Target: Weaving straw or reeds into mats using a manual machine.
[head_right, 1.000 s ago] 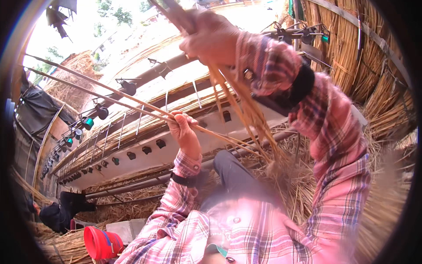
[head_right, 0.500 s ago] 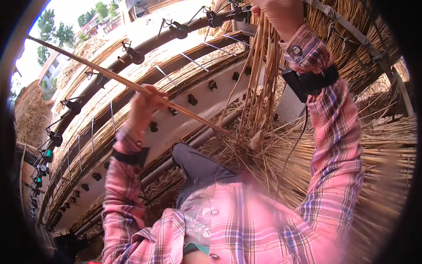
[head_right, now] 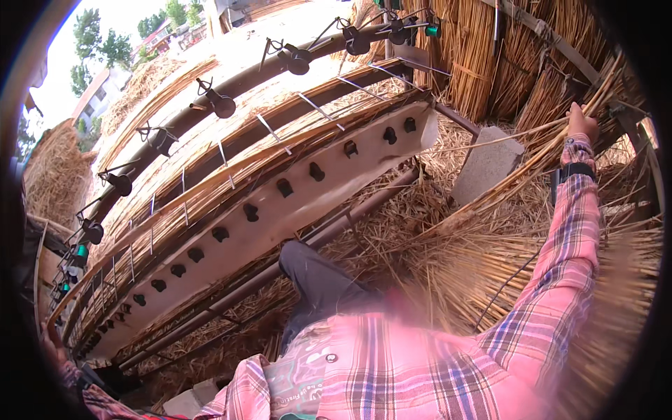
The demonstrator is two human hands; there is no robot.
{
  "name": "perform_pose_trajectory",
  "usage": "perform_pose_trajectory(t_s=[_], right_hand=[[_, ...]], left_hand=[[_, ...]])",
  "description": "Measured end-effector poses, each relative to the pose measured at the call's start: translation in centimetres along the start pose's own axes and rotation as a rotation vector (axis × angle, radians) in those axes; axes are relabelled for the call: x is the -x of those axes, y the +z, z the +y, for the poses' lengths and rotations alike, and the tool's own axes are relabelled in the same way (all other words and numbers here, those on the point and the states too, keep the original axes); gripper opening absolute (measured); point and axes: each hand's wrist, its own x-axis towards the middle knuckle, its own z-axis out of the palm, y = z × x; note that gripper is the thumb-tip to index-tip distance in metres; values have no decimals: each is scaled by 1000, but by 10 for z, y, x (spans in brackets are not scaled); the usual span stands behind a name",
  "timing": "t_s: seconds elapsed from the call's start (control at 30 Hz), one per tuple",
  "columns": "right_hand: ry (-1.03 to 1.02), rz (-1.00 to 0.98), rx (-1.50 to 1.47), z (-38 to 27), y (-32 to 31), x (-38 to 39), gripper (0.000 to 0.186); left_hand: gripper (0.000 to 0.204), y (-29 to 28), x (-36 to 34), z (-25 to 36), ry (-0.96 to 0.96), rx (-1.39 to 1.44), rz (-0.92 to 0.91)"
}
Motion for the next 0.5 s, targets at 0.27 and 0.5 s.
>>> perform_pose_trajectory(t_s=[0.27, 0.5], right_hand=[[-17, 51, -29, 4, -9, 0, 25], [-29, 51, -64, 5, -23, 0, 24]], left_hand=[[18, 259, 21, 40, -722, 1303, -227], [14, 356, -8, 106, -776, 1241, -325]])
